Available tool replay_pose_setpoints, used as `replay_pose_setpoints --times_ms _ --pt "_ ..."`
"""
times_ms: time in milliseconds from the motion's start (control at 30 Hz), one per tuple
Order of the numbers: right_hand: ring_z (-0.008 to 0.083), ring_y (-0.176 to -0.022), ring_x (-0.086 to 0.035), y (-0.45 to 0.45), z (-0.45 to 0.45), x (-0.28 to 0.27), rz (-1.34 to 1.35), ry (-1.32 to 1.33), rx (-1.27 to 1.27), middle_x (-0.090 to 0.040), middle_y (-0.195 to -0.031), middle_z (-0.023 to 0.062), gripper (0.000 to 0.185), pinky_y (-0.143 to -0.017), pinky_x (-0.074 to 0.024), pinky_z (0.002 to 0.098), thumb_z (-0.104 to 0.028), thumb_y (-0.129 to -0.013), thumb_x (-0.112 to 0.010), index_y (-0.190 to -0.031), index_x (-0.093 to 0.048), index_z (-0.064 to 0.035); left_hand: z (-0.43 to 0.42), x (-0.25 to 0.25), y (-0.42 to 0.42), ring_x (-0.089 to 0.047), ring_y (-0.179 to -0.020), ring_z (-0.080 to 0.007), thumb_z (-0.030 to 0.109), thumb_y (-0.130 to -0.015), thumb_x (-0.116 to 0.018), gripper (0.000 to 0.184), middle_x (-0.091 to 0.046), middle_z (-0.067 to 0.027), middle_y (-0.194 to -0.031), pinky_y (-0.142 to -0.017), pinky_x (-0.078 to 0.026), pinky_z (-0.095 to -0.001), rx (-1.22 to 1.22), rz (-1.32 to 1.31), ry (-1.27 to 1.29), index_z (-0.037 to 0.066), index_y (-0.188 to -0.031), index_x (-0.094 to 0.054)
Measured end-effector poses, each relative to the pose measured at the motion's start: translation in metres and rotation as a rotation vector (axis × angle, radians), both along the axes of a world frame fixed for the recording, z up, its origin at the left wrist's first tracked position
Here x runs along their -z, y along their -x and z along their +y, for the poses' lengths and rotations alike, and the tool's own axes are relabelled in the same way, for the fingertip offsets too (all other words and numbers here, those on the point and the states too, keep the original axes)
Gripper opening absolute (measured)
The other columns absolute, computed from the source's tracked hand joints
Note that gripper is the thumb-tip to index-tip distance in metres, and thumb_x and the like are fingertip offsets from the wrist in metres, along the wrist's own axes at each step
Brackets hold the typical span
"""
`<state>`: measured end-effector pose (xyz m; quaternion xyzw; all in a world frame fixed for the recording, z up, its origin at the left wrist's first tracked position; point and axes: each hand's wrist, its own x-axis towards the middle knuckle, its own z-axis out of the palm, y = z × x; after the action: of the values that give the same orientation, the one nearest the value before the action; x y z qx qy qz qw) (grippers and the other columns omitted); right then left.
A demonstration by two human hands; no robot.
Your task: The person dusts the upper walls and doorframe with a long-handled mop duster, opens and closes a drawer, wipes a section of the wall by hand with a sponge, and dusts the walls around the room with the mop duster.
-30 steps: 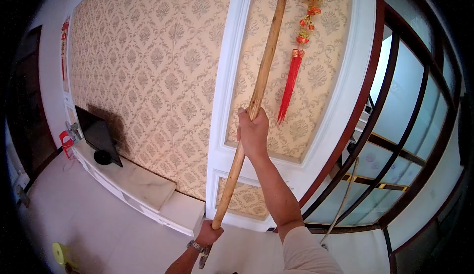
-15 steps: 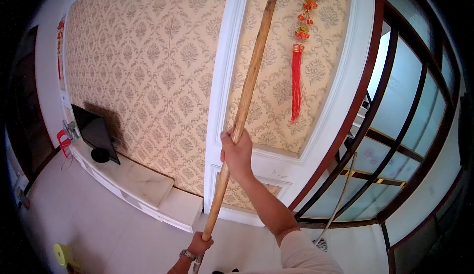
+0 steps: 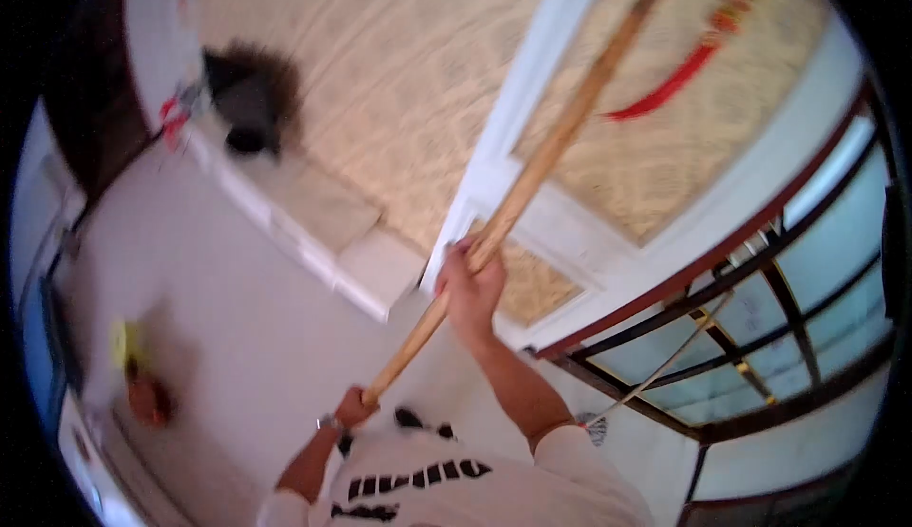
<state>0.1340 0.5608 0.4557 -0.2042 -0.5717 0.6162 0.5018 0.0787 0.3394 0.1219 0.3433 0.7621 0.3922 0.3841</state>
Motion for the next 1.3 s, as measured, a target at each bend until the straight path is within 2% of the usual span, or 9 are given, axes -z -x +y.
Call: replay_pose_setpoints --times_ms 33,67,133,333,400,433,667,800,1300 --pt "0.0083 -0.044 -0.048 0.0 -0.004 0.006 -0.045 0.036 -0.032 -0.049 -0.067 0.0045 0.011 -0.037 -0.0391 0.023 -0.001 -0.086 -0.052 -0.088 -0.042 -0.0034 -0.01 -0.006 0.002 -0.058 -0.06 -0.019 0.025 -0.069 -0.073 0.031 -0.063 -0.0093 -0.068 -0.058 -0.049 -0.0357 0.1 -0.138 0.096 -0.002 -0.075 -0.061" --pt "0.0091 -0.044 -0.048 -0.002 -0.006 0.014 -0.011 0.01 -0.047 -0.05 -0.064 0.0044 0.011 -0.037 -0.0396 0.0235 -0.002 -0.085 -0.053 -0.089 -0.043 -0.0033 -0.022 -0.001 -0.019 -0.057 -0.057 -0.0182 0.022 -0.068 -0.071 0.026 -0.062 -0.0111 -0.062 -0.057 -0.049 -0.0367 -0.18 0.117 -0.058 -0.002 -0.071 -0.061" --pt "0.01 -0.041 -0.046 -0.003 -0.012 0.011 -0.034 0.028 -0.078 -0.046 -0.056 0.002 0.011 -0.037 -0.039 0.0241 -0.002 -0.084 -0.053 -0.088 -0.043 -0.0035 -0.034 -0.035 -0.014 -0.053 -0.055 -0.014 0.02 -0.071 -0.064 0.027 -0.056 -0.0096 -0.055 -0.052 -0.045 -0.0327 -0.051 -0.077 -0.043 0.0 -0.057 -0.052" --pt "0.0112 -0.04 -0.042 0.001 -0.015 -0.01 0.008 0.113 -0.072 -0.043 -0.056 0.0029 0.01 -0.035 -0.0353 0.0248 -0.003 -0.082 -0.054 -0.083 -0.044 -0.0031 -0.065 -0.01 -0.016 -0.053 -0.051 -0.0156 0.015 -0.065 -0.062 0.014 -0.059 -0.0114 -0.056 -0.054 -0.047 -0.0342 -0.076 -0.019 0.087 0.001 -0.066 -0.059" --pt "0.0115 -0.039 -0.042 0.0 -0.021 -0.007 0.018 0.146 -0.117 -0.041 -0.055 0.002 0.009 -0.035 -0.0347 0.0249 -0.004 -0.082 -0.054 -0.081 -0.044 -0.0038 -0.085 -0.007 -0.016 -0.06 -0.061 -0.0323 0.021 -0.066 -0.063 0.017 -0.062 -0.0159 -0.067 -0.06 -0.049 -0.0404 -0.08 -0.016 0.168 0.006 -0.073 -0.065" --pt "0.0115 -0.038 -0.041 -0.001 -0.027 -0.005 0.03 0.185 -0.152 -0.039 -0.055 0.0011 0.01 -0.034 -0.0346 0.0249 -0.005 -0.083 -0.055 -0.082 -0.045 -0.0049 -0.099 -0.008 -0.018 -0.061 -0.066 -0.0332 0.023 -0.065 -0.063 0.017 -0.063 -0.0145 -0.07 -0.063 -0.049 -0.0423 -0.111 0.014 0.169 0.008 -0.072 -0.066" --pt "0.0115 -0.037 -0.037 0.001 -0.048 0.039 0.102 0.445 -0.452 -0.038 -0.054 0.0001 0.009 -0.033 -0.035 0.0255 -0.014 -0.086 -0.056 -0.084 -0.048 -0.0103 -0.169 -0.004 -0.018 -0.061 -0.066 -0.0356 0.026 -0.066 -0.059 0.018 -0.062 -0.016 -0.067 -0.063 -0.05 -0.0434 -0.069 0.141 0.394 0.009 -0.069 -0.064" --pt "0.0126 -0.038 -0.038 0.001 -0.07 0.071 0.064 0.532 -0.521 -0.039 -0.055 0.0009 0.01 -0.035 -0.0351 0.0277 -0.017 -0.089 -0.051 -0.083 -0.047 -0.0102 -0.217 0.043 -0.024 -0.062 -0.075 -0.0331 0.029 -0.069 -0.059 0.019 -0.065 -0.0126 -0.076 -0.069 -0.05 -0.043 0.011 0.18 0.545 0.015 -0.078 -0.068" --pt "0.01 -0.037 -0.033 -0.005 -0.118 0.099 -0.187 0.648 -0.315 -0.033 -0.051 -0.0021 0.028 -0.039 -0.0317 0.0275 -0.026 -0.092 -0.049 -0.069 -0.039 -0.0138 -0.258 0.037 -0.033 -0.064 -0.078 -0.0304 0.026 -0.068 -0.058 0.021 -0.066 -0.0136 -0.084 -0.073 -0.052 -0.0401 0.31 0.134 0.836 0.012 -0.081 -0.068"
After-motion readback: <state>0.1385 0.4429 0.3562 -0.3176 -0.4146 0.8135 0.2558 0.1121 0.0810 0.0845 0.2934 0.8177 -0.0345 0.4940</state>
